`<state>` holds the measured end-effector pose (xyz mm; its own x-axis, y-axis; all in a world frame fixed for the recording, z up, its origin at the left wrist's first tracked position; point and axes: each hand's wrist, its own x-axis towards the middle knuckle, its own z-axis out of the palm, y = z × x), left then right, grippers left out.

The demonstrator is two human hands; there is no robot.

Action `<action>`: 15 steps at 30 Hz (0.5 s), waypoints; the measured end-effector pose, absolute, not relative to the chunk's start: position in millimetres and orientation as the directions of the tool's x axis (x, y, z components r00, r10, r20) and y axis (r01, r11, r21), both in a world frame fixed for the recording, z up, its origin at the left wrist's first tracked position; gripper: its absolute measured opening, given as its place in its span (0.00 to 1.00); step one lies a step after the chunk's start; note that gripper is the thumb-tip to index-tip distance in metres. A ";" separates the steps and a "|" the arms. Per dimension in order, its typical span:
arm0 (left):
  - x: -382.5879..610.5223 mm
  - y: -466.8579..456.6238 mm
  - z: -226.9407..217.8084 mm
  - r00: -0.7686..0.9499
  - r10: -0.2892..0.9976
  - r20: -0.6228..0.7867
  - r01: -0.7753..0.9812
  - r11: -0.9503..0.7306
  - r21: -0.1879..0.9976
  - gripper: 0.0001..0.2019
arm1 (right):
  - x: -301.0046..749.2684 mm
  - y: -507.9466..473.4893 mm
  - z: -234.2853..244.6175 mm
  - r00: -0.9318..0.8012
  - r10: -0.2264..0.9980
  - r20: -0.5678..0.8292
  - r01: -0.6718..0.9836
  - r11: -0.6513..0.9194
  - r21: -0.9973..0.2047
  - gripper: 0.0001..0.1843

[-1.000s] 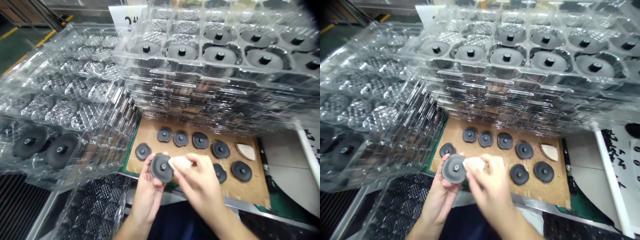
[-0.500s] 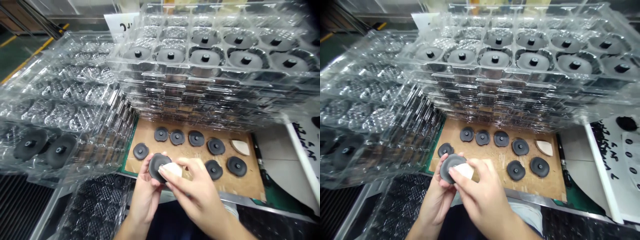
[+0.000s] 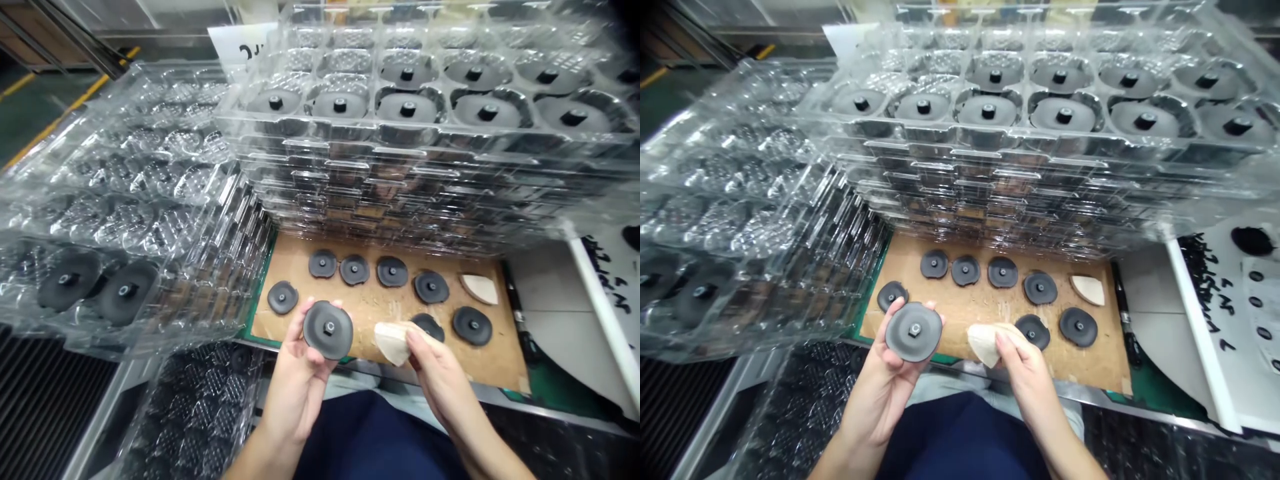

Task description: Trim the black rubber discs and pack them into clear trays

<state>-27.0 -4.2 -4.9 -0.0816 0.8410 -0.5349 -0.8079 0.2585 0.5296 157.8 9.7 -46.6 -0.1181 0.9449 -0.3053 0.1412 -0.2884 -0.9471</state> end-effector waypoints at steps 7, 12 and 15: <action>-20.0 -9.9 -4.5 -0.069 0.832 -0.550 -0.759 0.314 0.570 0.35 | 121.0 24.3 8.6 -0.095 0.995 0.017 0.194 0.035 -0.980 0.13; -22.3 -12.0 -3.4 -0.050 0.789 -0.612 -0.704 0.407 0.582 0.26 | 103.3 31.0 43.0 -0.573 0.807 0.145 0.282 0.360 -0.889 0.11; -19.5 -12.0 -3.0 0.006 0.799 -0.601 -0.702 0.431 0.567 0.24 | 99.7 33.6 45.3 -0.505 0.845 0.177 0.361 0.393 -0.846 0.12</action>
<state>-19.5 -12.0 -3.0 0.0057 0.7994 -0.6007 -0.7016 0.4313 0.5673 99.7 33.6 45.3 -0.5052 0.8448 0.1766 0.3607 0.3926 -0.8460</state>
